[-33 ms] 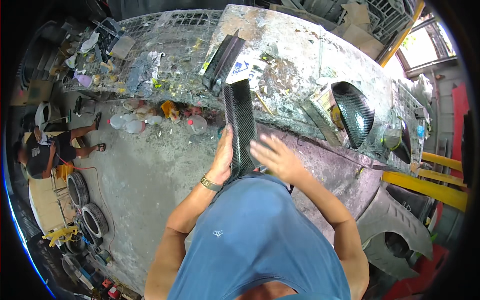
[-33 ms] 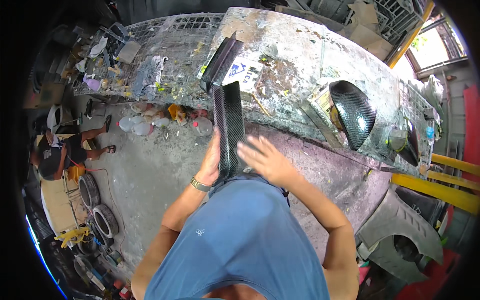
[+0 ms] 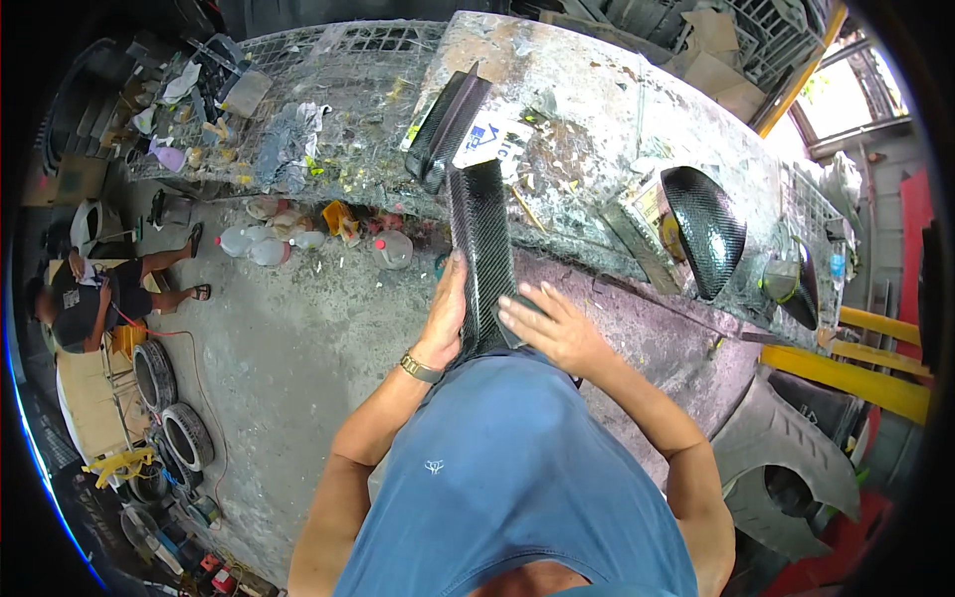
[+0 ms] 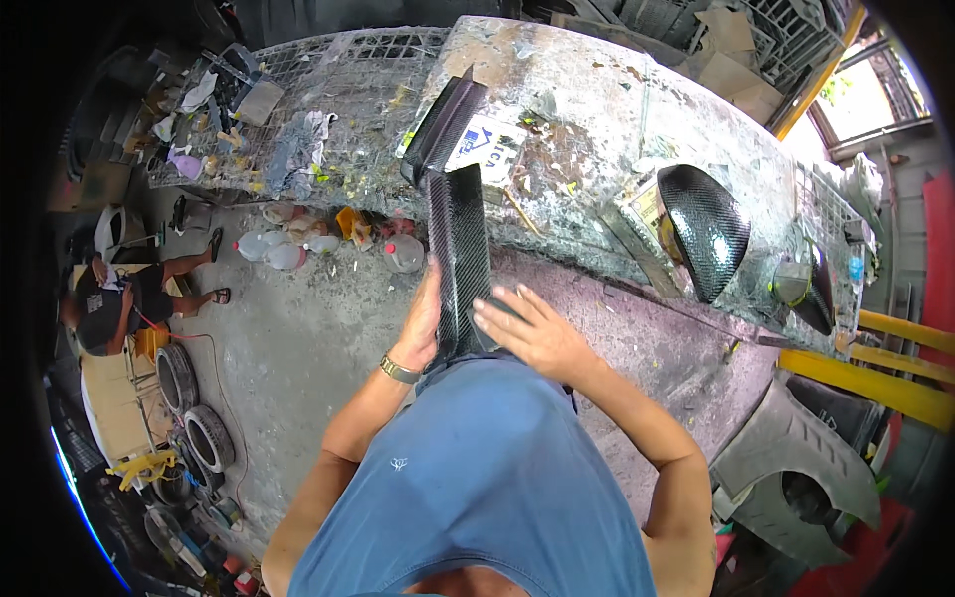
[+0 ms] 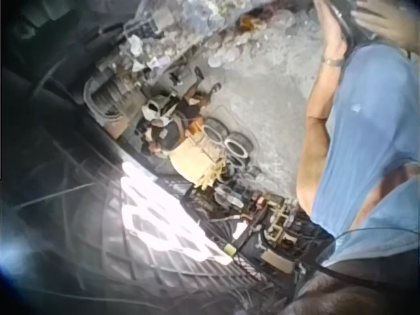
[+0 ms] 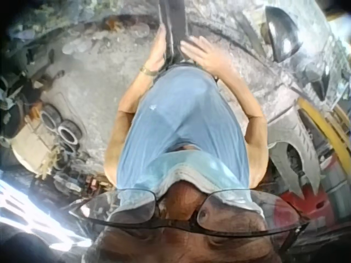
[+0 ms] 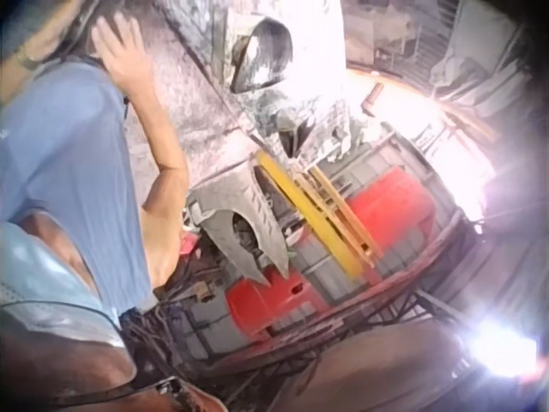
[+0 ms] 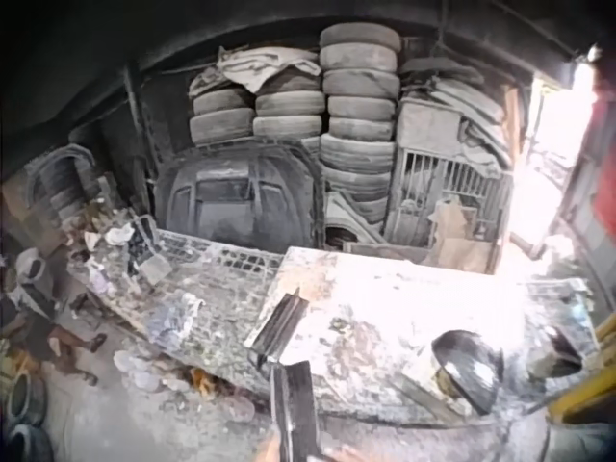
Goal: The person cleans a black circular trim piece using a brush and then uses a small yellow blade to trim the edges of several carbon fiber mirror caps on a workbench.
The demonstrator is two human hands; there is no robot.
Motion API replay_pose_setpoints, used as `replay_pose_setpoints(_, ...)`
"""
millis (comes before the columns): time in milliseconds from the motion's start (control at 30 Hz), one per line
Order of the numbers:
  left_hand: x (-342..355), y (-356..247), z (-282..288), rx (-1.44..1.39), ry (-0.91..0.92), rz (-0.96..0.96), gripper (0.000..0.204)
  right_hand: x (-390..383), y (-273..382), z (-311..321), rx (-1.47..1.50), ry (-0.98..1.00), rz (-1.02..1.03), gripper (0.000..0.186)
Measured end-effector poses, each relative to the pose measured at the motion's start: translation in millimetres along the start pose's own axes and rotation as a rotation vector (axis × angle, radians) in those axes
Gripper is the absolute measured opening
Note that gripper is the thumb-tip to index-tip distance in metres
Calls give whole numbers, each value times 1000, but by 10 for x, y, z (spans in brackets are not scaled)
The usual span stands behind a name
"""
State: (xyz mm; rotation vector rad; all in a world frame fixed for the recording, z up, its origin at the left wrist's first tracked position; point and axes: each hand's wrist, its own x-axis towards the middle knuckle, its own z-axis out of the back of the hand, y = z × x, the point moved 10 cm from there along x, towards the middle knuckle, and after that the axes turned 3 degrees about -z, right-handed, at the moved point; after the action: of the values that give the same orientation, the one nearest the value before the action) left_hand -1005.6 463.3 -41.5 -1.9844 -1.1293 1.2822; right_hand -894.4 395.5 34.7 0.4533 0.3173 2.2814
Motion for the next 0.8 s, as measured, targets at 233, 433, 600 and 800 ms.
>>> replay_pose_setpoints(233,-81,34,-87,-65,71,52,53,125,-221,57,-29,-88,-47,48)
replay_pose_setpoints(433,-85,145,-54,-33,112,78,50,328,-594,166,-67,-162,-58,46)
replay_pose_setpoints(600,-149,67,-45,-1,113,45,52,414,-718,504,-110,-279,-133,45)
replay_pose_setpoints(800,-236,13,36,18,92,43,56,50,39,146,42,-23,30,48)
